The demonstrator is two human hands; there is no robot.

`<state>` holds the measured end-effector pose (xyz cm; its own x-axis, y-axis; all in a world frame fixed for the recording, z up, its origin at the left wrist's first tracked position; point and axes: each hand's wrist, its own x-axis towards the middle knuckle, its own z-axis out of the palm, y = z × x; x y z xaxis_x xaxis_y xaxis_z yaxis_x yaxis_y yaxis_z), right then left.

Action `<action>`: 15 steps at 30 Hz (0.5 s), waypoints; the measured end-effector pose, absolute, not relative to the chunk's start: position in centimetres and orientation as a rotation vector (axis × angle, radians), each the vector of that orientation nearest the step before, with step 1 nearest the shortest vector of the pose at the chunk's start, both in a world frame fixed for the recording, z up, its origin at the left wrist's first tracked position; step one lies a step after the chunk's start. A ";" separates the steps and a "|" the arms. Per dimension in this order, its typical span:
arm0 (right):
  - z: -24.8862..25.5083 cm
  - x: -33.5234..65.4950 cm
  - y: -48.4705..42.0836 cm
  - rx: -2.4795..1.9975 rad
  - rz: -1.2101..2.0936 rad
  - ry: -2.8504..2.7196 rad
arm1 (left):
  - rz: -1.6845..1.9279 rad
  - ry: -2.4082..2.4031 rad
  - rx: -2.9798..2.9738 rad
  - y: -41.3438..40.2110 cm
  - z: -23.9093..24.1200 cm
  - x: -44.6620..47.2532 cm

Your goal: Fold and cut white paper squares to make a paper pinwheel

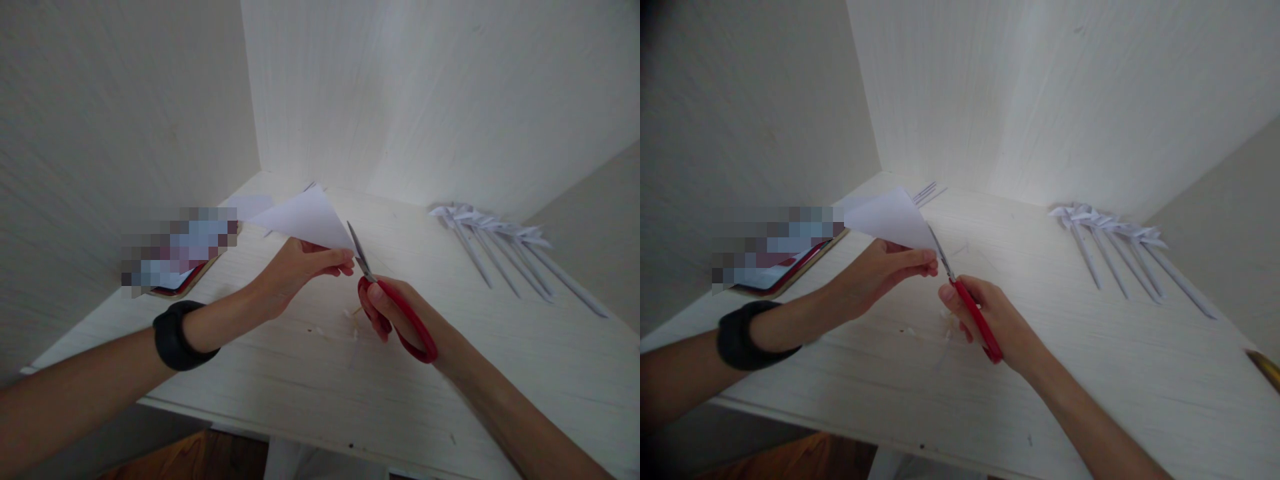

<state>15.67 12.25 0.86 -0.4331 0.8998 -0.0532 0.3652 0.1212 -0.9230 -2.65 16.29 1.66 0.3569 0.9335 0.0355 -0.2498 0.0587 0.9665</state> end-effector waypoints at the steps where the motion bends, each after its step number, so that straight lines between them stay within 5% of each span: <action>1: 0.9 15.6 12.2 -1.222 1.299 -1.867 | 1.042 0.758 1.165 16.3 1.6 -2.6; 15: 0.9 15.3 12.2 -1.188 1.365 -1.842 | 1.072 0.765 1.210 16.1 1.6 -2.4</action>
<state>15.25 12.23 0.89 -0.4561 0.8871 -0.0707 0.3259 0.0926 -0.9408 -2.38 16.11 1.60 0.3410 0.9370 0.0751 -0.2335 0.0070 0.9723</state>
